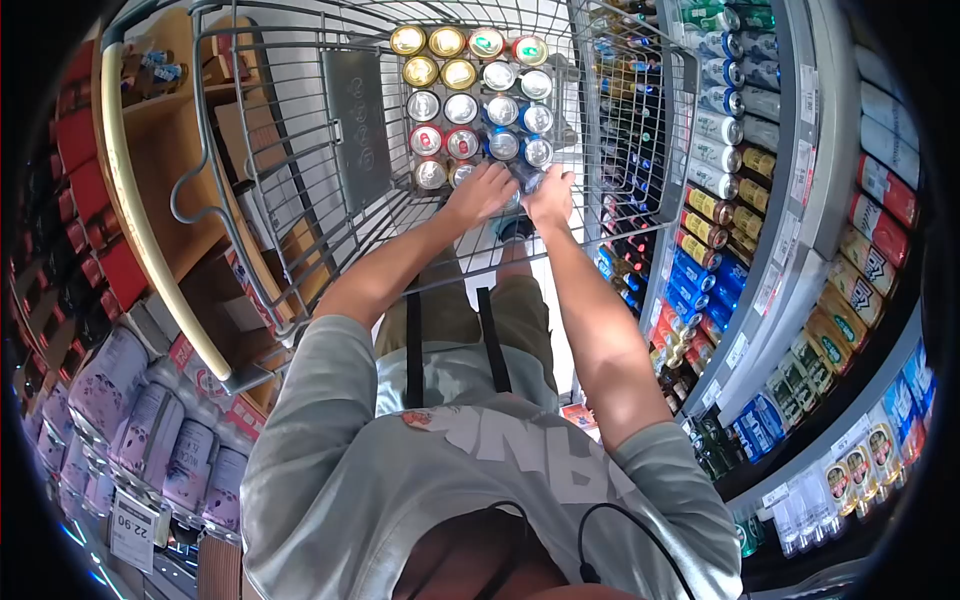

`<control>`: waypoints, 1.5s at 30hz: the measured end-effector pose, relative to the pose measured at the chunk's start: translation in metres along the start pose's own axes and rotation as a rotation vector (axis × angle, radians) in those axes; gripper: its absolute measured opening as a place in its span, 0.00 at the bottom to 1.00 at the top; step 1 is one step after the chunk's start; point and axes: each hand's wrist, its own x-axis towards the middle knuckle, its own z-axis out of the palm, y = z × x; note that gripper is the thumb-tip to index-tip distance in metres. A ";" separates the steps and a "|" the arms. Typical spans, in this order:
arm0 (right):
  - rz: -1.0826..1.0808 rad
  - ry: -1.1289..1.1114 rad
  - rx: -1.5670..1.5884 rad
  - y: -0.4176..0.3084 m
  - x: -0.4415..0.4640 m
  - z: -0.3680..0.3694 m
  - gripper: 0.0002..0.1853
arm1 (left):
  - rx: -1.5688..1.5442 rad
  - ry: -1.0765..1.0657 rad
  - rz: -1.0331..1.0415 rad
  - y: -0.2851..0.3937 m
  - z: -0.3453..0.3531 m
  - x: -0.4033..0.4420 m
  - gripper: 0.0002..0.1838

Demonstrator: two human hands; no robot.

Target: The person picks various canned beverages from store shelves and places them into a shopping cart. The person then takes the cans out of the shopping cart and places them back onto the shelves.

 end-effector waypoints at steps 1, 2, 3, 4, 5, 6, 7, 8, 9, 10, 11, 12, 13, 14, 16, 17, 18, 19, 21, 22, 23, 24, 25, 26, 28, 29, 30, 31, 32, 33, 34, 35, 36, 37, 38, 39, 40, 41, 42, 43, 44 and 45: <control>0.008 0.002 0.003 0.000 0.002 0.002 0.39 | 0.002 -0.012 0.007 -0.002 0.002 -0.001 0.13; 0.016 0.003 0.004 -0.001 0.005 0.003 0.39 | 0.008 -0.009 0.012 -0.003 0.005 -0.002 0.14; 0.022 0.004 0.005 -0.002 0.007 0.005 0.39 | 0.014 -0.006 0.016 -0.005 0.007 -0.004 0.14; 0.036 0.010 0.004 -0.003 0.010 0.008 0.39 | 0.022 -0.003 0.018 -0.007 0.009 -0.005 0.15; 0.050 0.017 0.003 -0.003 0.013 0.012 0.39 | 0.019 -0.018 0.018 -0.008 0.010 -0.006 0.16; 0.063 0.025 0.001 -0.003 0.015 0.016 0.39 | 0.016 -0.032 0.018 -0.007 0.008 -0.006 0.18; 0.066 0.039 0.008 -0.002 0.017 0.020 0.39 | 0.013 -0.047 0.018 -0.008 0.006 -0.005 0.19; 0.070 0.054 0.016 0.000 0.020 0.024 0.39 | 0.033 -0.035 0.022 -0.009 0.006 -0.004 0.20; 0.075 0.069 0.023 0.000 0.020 0.025 0.38 | 0.052 -0.024 0.026 -0.009 0.006 -0.003 0.20; 0.092 0.059 0.027 -0.001 0.021 0.025 0.39 | 0.070 -0.012 0.030 -0.010 0.006 -0.002 0.20; 0.108 0.050 0.030 -0.002 0.022 0.025 0.39 | 0.066 -0.014 0.021 -0.010 0.009 -0.002 0.20; 0.125 0.041 0.033 -0.003 0.023 0.025 0.39 | 0.061 -0.015 0.011 -0.010 0.012 -0.002 0.21; 0.123 0.053 0.034 -0.002 0.025 0.027 0.39 | 0.056 -0.018 0.001 -0.010 0.014 -0.002 0.21; 0.120 0.064 0.034 0.000 0.027 0.031 0.40 | 0.058 -0.024 -0.009 -0.010 0.015 -0.002 0.21; 0.118 0.069 0.035 0.000 0.027 0.033 0.41 | 0.062 -0.038 -0.033 -0.010 0.012 -0.003 0.21; 0.120 0.063 0.037 0.000 0.027 0.033 0.42 | 0.066 -0.025 -0.050 -0.009 0.013 -0.003 0.21; 0.122 0.058 0.038 -0.001 0.026 0.032 0.43 | 0.070 -0.010 -0.066 -0.010 0.014 -0.003 0.21; 0.125 0.050 0.048 -0.001 0.025 0.031 0.44 | 0.074 0.006 -0.081 -0.010 0.015 -0.003 0.20; 0.130 0.038 0.069 -0.001 0.023 0.028 0.47 | 0.082 0.012 -0.083 -0.011 0.018 -0.003 0.21; 0.144 0.020 0.081 0.000 0.024 0.027 0.48 | 0.086 0.016 -0.084 -0.012 0.018 -0.003 0.21; 0.158 0.002 0.093 0.002 0.025 0.028 0.48 | 0.097 0.022 -0.078 -0.012 0.018 -0.004 0.21; 0.172 -0.016 0.106 0.005 0.026 0.029 0.49 | 0.109 0.028 -0.070 -0.013 0.016 -0.004 0.22; 0.168 -0.015 0.111 0.007 0.027 0.030 0.51 | 0.120 0.034 -0.062 -0.013 0.014 -0.003 0.22; 0.164 -0.015 0.115 0.009 0.028 0.030 0.52 | 0.117 0.040 -0.056 -0.013 0.013 -0.003 0.23; 0.154 -0.023 0.132 0.014 0.029 0.032 0.55 | 0.112 0.052 -0.042 -0.014 0.012 -0.006 0.24; 0.147 -0.032 0.143 0.017 0.029 0.032 0.56 | 0.104 0.030 -0.046 -0.014 0.012 -0.007 0.25; 0.141 -0.041 0.155 0.020 0.029 0.033 0.57 | 0.096 0.009 -0.050 -0.013 0.009 -0.009 0.25; 0.133 -0.048 0.155 0.023 0.029 0.033 0.57 | 0.089 -0.013 -0.052 -0.013 0.006 -0.010 0.26; 0.123 -0.054 0.156 0.025 0.029 0.033 0.58 | 0.078 -0.035 -0.062 -0.013 0.002 -0.012 0.26; 0.112 -0.060 0.157 0.025 0.027 0.030 0.58 | 0.067 -0.056 -0.074 -0.012 -0.004 -0.013 0.26; 0.117 -0.071 0.186 0.023 0.023 0.023 0.59 | 0.057 -0.077 -0.085 -0.013 -0.009 -0.013 0.26; 0.103 -0.080 0.202 0.025 0.023 0.023 0.59 | 0.025 -0.083 -0.107 -0.016 -0.008 -0.015 0.28; 0.089 -0.089 0.218 0.029 0.024 0.024 0.59 | -0.006 -0.090 -0.129 -0.018 -0.006 -0.019 0.29; 0.076 -0.099 0.234 0.032 0.026 0.025 0.59 | -0.039 -0.098 -0.151 -0.020 -0.005 -0.021 0.30; 0.067 -0.116 0.232 0.035 0.028 0.027 0.58 | -0.076 -0.084 -0.168 -0.023 -0.004 -0.025 0.31; 0.054 -0.111 0.234 0.035 0.028 0.026 0.57 | -0.114 -0.071 -0.187 -0.024 -0.009 -0.026 0.31; 0.043 -0.108 0.236 0.035 0.026 0.026 0.57 | -0.154 -0.060 -0.205 -0.025 -0.012 -0.029 0.32; 0.033 -0.104 0.238 0.035 0.025 0.027 0.56 | -0.180 -0.064 -0.230 -0.026 -0.014 -0.030 0.33; 0.019 -0.107 0.239 0.036 0.024 0.027 0.55 | -0.206 -0.067 -0.256 -0.027 -0.017 -0.031 0.33; 0.006 -0.110 0.240 0.036 0.024 0.028 0.55 | -0.233 -0.070 -0.282 -0.028 -0.020 -0.032 0.33; -0.008 -0.113 0.242 0.036 0.025 0.029 0.55 | -0.241 -0.047 -0.299 -0.030 -0.023 -0.034 0.31; -0.014 -0.100 0.266 0.036 0.027 0.031 0.55 | -0.251 -0.022 -0.314 -0.031 -0.033 -0.032 0.29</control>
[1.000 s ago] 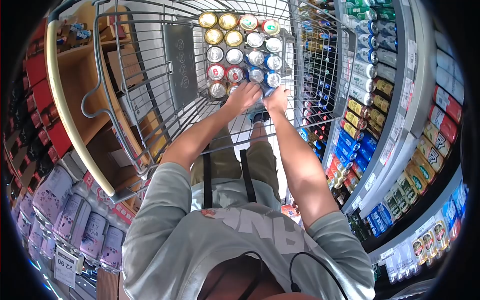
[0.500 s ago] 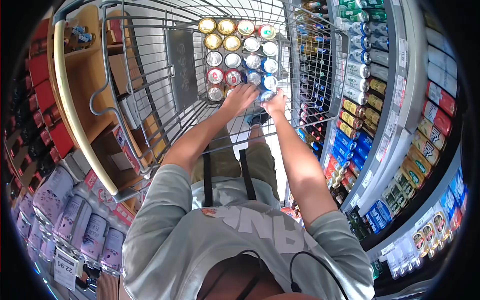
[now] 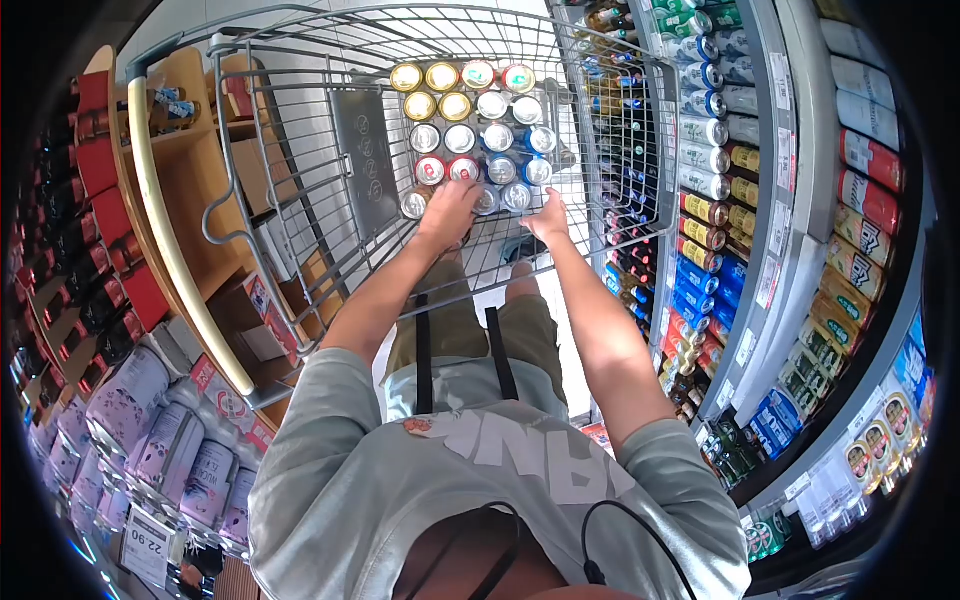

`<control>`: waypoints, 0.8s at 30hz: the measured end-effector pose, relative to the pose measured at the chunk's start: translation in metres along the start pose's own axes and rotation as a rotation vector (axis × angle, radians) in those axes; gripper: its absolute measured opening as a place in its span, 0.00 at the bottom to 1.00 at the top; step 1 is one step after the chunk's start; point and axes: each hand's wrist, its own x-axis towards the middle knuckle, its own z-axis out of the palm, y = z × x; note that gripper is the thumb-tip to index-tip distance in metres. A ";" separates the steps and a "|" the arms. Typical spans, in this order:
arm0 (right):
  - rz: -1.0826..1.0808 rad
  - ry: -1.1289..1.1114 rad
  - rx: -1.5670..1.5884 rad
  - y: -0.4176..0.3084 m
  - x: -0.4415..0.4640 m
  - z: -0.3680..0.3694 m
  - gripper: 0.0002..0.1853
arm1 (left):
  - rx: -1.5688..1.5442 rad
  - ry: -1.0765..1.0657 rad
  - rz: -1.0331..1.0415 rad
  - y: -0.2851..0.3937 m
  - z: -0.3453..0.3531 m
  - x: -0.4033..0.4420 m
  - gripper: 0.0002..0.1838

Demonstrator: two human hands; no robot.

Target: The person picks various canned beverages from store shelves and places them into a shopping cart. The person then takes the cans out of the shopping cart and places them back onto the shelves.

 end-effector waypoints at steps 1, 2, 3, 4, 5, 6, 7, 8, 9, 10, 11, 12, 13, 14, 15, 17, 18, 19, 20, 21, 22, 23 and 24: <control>-0.007 0.011 0.020 0.003 0.002 0.003 0.56 | -0.018 0.024 -0.014 0.002 -0.008 0.001 0.26; -0.012 0.022 0.039 0.007 0.004 0.005 0.56 | -0.055 0.045 -0.081 0.001 -0.015 0.001 0.26; 0.000 0.050 0.095 0.012 0.010 0.009 0.56 | -0.091 0.066 -0.148 -0.002 -0.022 -0.001 0.25; 0.016 0.086 0.119 0.011 0.011 0.007 0.54 | -0.126 0.082 -0.218 -0.006 -0.027 -0.005 0.24; 0.032 0.118 0.144 0.009 0.013 0.005 0.52 | -0.034 0.146 -0.255 -0.012 -0.029 -0.010 0.23; 0.046 0.149 0.171 0.007 0.014 0.004 0.51 | -0.044 0.191 -0.326 -0.015 -0.032 -0.017 0.23; 0.027 0.181 0.251 0.005 0.015 0.003 0.51 | -0.051 0.238 -0.396 -0.019 -0.035 -0.023 0.23; 0.010 0.175 0.287 0.003 0.016 0.001 0.51 | -0.058 0.287 -0.465 -0.024 -0.038 -0.028 0.24; -0.024 0.180 0.300 0.003 0.019 0.002 0.54 | -0.090 0.261 -0.555 -0.028 -0.038 -0.031 0.28; -0.058 0.186 0.312 0.002 0.022 0.004 0.56 | -0.151 0.232 -0.676 -0.030 -0.034 -0.030 0.30; -0.070 0.169 0.302 0.000 0.024 0.007 0.59 | -0.216 0.202 -0.796 -0.029 -0.027 -0.025 0.33; -0.080 0.152 0.290 -0.007 0.021 0.005 0.61 | -0.283 0.172 -0.916 -0.027 -0.021 -0.020 0.36; -0.091 0.136 0.276 -0.012 0.018 0.004 0.64 | -0.310 0.169 -0.981 -0.029 -0.012 -0.019 0.39; -0.094 0.133 0.285 -0.015 0.018 0.007 0.66 | -0.289 0.173 -0.982 -0.031 -0.002 -0.021 0.39; -0.098 0.131 0.294 -0.018 0.020 0.011 0.68 | -0.267 0.178 -0.983 -0.031 0.007 -0.022 0.39; -0.094 0.146 0.324 -0.021 0.025 0.015 0.70 | -0.235 0.200 -0.968 -0.036 0.020 -0.025 0.39; -0.086 0.163 0.347 -0.020 0.029 0.019 0.71 | -0.247 0.183 -0.965 -0.035 0.016 -0.024 0.40; -0.077 0.177 0.371 -0.019 0.032 0.024 0.71 | -0.257 0.166 -0.963 -0.033 0.009 -0.025 0.40; -0.094 0.190 0.385 -0.016 0.037 0.027 0.70 | -0.265 0.149 -0.964 -0.032 0.003 -0.027 0.41; -0.108 0.196 0.429 -0.009 0.048 0.033 0.67 | -0.229 0.213 -0.935 -0.037 0.008 -0.031 0.41; -0.121 0.204 0.473 -0.004 0.057 0.036 0.65 | -0.242 0.191 -0.935 -0.034 0.000 -0.030 0.41; -0.113 0.194 0.597 0.003 0.067 0.039 0.60 | -0.259 0.168 -0.934 -0.030 -0.007 -0.030 0.41; -0.064 0.157 0.742 -0.016 0.050 0.021 0.57 | -0.278 0.144 -0.933 -0.027 -0.011 -0.030 0.41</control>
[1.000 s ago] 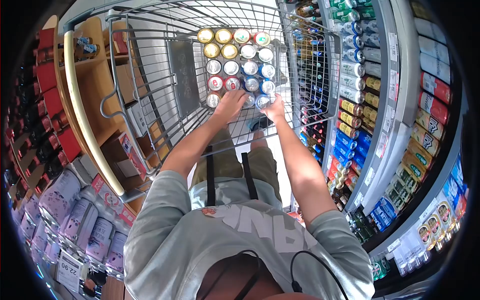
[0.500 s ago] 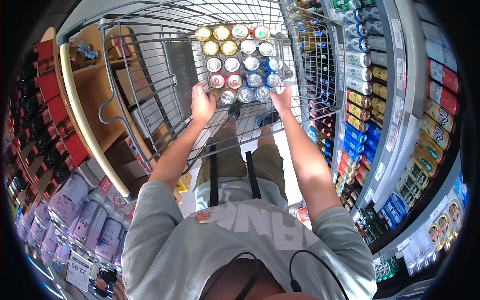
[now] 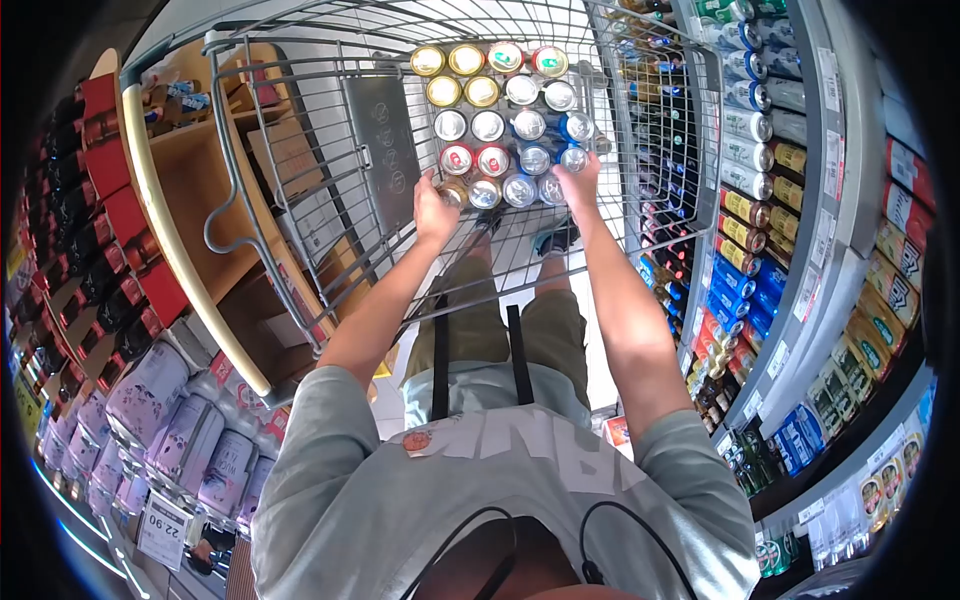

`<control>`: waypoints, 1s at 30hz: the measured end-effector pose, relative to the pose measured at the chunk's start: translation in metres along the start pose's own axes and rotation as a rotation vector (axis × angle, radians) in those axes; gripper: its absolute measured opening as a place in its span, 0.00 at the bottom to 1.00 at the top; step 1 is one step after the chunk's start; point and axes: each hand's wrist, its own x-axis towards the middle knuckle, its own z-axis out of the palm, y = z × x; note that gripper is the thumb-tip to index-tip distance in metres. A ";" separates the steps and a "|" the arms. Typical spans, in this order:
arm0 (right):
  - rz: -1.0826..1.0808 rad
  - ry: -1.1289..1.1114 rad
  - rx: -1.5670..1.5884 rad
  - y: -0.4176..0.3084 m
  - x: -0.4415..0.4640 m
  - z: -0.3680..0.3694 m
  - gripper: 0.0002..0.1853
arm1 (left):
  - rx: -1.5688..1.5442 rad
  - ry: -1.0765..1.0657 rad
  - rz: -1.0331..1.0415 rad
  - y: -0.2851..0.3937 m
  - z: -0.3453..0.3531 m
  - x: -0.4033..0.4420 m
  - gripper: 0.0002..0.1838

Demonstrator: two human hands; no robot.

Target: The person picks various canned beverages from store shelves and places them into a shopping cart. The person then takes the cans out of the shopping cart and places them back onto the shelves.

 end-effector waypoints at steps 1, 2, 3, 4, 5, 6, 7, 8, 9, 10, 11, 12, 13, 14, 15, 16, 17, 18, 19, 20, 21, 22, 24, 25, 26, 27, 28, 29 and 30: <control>-0.020 0.025 -0.054 0.015 0.013 0.001 0.56 | -0.003 0.032 0.055 -0.013 0.008 0.003 0.41; -0.042 0.050 -0.108 0.026 0.025 0.000 0.55 | -0.004 0.004 0.042 -0.017 0.012 0.003 0.41; -0.040 0.039 -0.123 0.026 0.028 -0.003 0.55 | -0.005 -0.023 0.029 -0.015 0.012 0.002 0.42; -0.039 0.027 -0.137 0.026 0.032 -0.005 0.54 | -0.005 -0.049 0.016 -0.014 0.011 0.001 0.42; -0.038 0.015 -0.151 0.027 0.034 -0.007 0.54 | -0.044 -0.067 0.012 -0.014 0.010 0.000 0.42; -0.036 -0.005 -0.150 0.026 0.035 -0.010 0.54 | -0.084 -0.087 0.007 -0.014 0.010 -0.002 0.43; -0.035 -0.024 -0.150 0.025 0.036 -0.013 0.54 | -0.125 -0.107 0.002 -0.014 0.011 -0.004 0.44; -0.033 -0.043 -0.150 0.024 0.036 -0.016 0.54 | -0.121 -0.106 0.022 -0.020 0.015 -0.004 0.44; -0.079 -0.037 -0.140 0.023 0.034 -0.018 0.54 | -0.116 -0.105 0.043 -0.030 0.021 -0.003 0.44; -0.055 -0.042 -0.200 0.012 0.027 -0.020 0.54 | -0.111 -0.102 0.064 -0.033 0.021 -0.002 0.45; -0.032 -0.045 -0.258 -0.001 0.020 -0.023 0.53 | -0.119 -0.123 0.043 -0.036 0.022 -0.002 0.44; -0.009 -0.047 -0.317 -0.010 0.016 -0.025 0.53 | -0.127 -0.144 0.023 -0.035 0.021 -0.002 0.43; -0.033 -0.054 -0.338 -0.005 0.018 -0.025 0.52 | -0.137 -0.168 0.003 -0.034 0.021 -0.003 0.42; -0.057 -0.062 -0.360 0.003 0.022 -0.025 0.52 | -0.190 -0.159 0.014 -0.040 0.026 0.000 0.42; -0.081 -0.072 -0.384 0.007 0.024 -0.026 0.51 | -0.243 -0.149 0.024 -0.052 0.034 0.004 0.42; -0.101 -0.089 -0.412 0.005 0.023 -0.026 0.51 | -0.297 -0.138 0.033 -0.061 0.040 0.009 0.42; -0.119 -0.107 -0.441 0.004 0.021 -0.025 0.51 | -0.359 -0.132 0.024 -0.069 0.048 0.014 0.43; -0.137 -0.125 -0.472 -0.001 0.016 -0.024 0.51 | -0.380 -0.153 0.002 -0.067 0.046 0.014 0.44; -0.083 -0.170 -0.462 -0.021 0.002 -0.023 0.51 | -0.402 -0.175 -0.020 -0.057 0.039 0.014 0.44; -0.083 -0.186 -0.460 -0.023 -0.002 -0.022 0.51 | -0.423 -0.195 -0.043 -0.046 0.033 0.013 0.44; -0.086 -0.204 -0.455 -0.024 -0.004 -0.020 0.52 | -0.417 -0.212 -0.063 -0.033 0.025 0.008 0.48; -0.091 -0.224 -0.449 -0.024 -0.004 -0.019 0.52 | -0.434 -0.222 -0.064 -0.033 0.027 0.008 0.49; -0.097 -0.263 -0.310 -0.017 0.002 -0.018 0.49 | -0.465 -0.235 -0.065 -0.032 0.025 0.011 0.52; -0.063 -0.275 -0.235 -0.019 0.003 -0.019 0.48 | -0.439 -0.240 -0.054 -0.030 0.023 0.010 0.54; -0.028 -0.286 -0.160 -0.020 0.006 -0.020 0.47 | -0.413 -0.246 -0.043 -0.028 0.023 0.011 0.55; -0.028 -0.261 -0.219 -0.017 0.010 -0.022 0.45 | -0.388 -0.253 -0.034 -0.024 0.022 0.011 0.56; -0.034 -0.218 -0.203 -0.013 0.015 -0.022 0.46 | -0.402 -0.233 -0.015 -0.023 0.023 0.010 0.57; -0.040 -0.174 -0.187 -0.009 0.021 -0.022 0.46 | -0.415 -0.213 0.004 -0.022 0.023 0.011 0.57; -0.047 -0.131 -0.169 -0.004 0.028 -0.022 0.46 | -0.428 -0.191 0.024 -0.020 0.023 0.012 0.58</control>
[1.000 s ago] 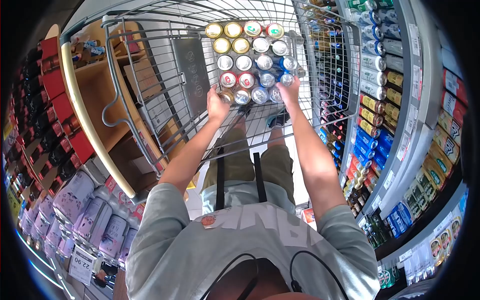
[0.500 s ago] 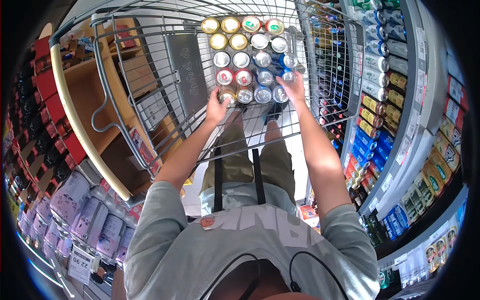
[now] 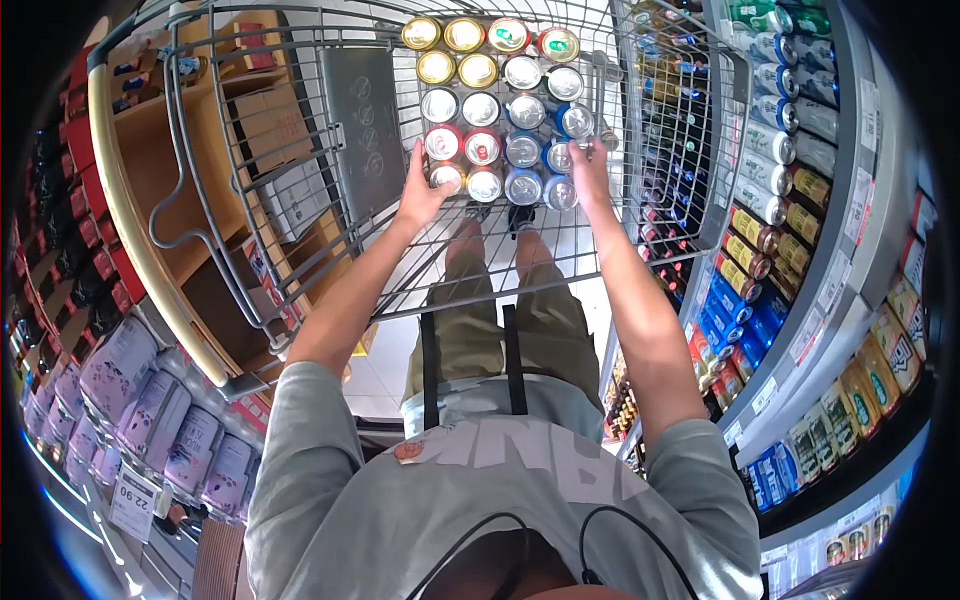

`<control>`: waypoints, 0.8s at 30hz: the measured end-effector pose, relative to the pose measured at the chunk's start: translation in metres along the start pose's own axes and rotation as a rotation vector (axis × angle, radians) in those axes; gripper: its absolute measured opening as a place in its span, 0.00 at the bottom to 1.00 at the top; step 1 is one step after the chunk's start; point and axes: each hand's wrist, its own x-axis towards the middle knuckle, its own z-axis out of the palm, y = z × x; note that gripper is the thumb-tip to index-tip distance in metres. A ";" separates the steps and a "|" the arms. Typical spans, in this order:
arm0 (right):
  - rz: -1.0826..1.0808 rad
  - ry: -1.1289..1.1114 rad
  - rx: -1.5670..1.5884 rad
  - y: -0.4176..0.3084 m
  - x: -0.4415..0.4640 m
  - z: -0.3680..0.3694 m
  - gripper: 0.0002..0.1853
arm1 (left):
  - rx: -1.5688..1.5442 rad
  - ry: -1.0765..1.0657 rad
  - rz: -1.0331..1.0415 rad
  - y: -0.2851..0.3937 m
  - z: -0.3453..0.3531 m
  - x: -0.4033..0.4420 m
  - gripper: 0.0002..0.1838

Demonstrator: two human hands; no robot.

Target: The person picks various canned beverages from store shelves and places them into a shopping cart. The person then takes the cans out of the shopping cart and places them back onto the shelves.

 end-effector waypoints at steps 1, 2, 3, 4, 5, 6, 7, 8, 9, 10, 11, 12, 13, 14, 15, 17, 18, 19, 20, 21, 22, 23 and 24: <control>-0.064 0.021 0.037 0.005 0.007 -0.001 0.48 | -0.006 -0.009 -0.003 0.002 0.000 0.001 0.59; -0.108 0.025 0.127 0.011 0.018 0.001 0.52 | -0.011 -0.018 -0.007 0.004 -0.001 0.002 0.59; -0.120 0.001 0.135 0.002 0.017 0.001 0.54 | -0.016 -0.026 -0.011 0.003 -0.002 0.003 0.60; -0.133 -0.023 0.144 -0.009 0.017 0.000 0.56 | 0.030 -0.029 0.002 0.001 -0.003 0.005 0.60; -0.158 -0.057 0.174 -0.012 0.022 0.003 0.59 | 0.077 -0.032 0.014 -0.002 -0.005 0.007 0.61; -0.198 -0.117 0.195 -0.016 0.024 0.003 0.59 | 0.125 -0.034 0.026 -0.005 -0.007 0.009 0.61; -0.213 -0.110 0.101 -0.015 0.027 0.006 0.59 | 0.135 -0.023 0.048 -0.008 -0.007 0.011 0.62; -0.230 -0.101 0.007 -0.017 0.028 0.009 0.60 | 0.136 -0.019 0.064 -0.010 -0.007 0.011 0.62; -0.217 -0.116 0.040 -0.019 0.028 0.013 0.59 | 0.137 -0.016 0.082 -0.009 -0.008 0.011 0.62; -0.203 -0.127 0.073 -0.020 0.027 0.014 0.59 | 0.139 -0.017 0.102 -0.007 -0.007 0.011 0.62; -0.188 -0.134 0.106 -0.021 0.025 0.014 0.58 | 0.126 -0.024 0.062 -0.005 -0.007 0.010 0.63; -0.210 -0.125 0.078 -0.024 0.023 0.013 0.58 | 0.133 -0.025 0.046 0.000 -0.008 0.009 0.62; -0.230 -0.115 0.049 -0.026 0.021 0.012 0.57 | 0.139 -0.028 0.030 0.005 -0.008 0.008 0.62; -0.249 -0.103 0.018 -0.027 0.019 0.011 0.57 | 0.142 -0.032 0.012 0.007 -0.007 0.008 0.62; -0.264 -0.097 0.021 -0.025 0.020 0.012 0.57 | 0.148 -0.034 0.021 0.006 -0.006 0.009 0.62; -0.296 -0.087 0.028 -0.022 0.020 0.015 0.56 | 0.158 -0.033 0.040 0.004 -0.008 0.009 0.62; -0.298 -0.079 0.006 -0.024 0.018 0.015 0.56 | 0.170 -0.034 0.042 0.006 -0.008 0.009 0.61; -0.300 -0.071 -0.016 -0.026 0.016 0.016 0.56 | 0.182 -0.033 0.044 0.007 -0.009 0.008 0.61; -0.303 -0.062 -0.037 -0.028 0.014 0.016 0.56 | 0.194 -0.033 0.046 0.008 -0.009 0.008 0.61; -0.314 -0.055 -0.058 -0.028 0.014 0.017 0.56 | 0.203 -0.031 0.045 0.009 -0.009 0.008 0.61; -0.325 -0.046 -0.079 -0.027 0.013 0.017 0.56 | 0.212 -0.029 0.044 0.011 -0.009 0.007 0.61; -0.336 -0.037 -0.099 -0.027 0.013 0.017 0.56 | 0.221 -0.028 0.044 0.012 -0.008 0.008 0.60; -0.333 -0.034 -0.117 -0.028 0.013 0.017 0.56 | 0.243 -0.027 0.054 0.011 -0.009 0.009 0.60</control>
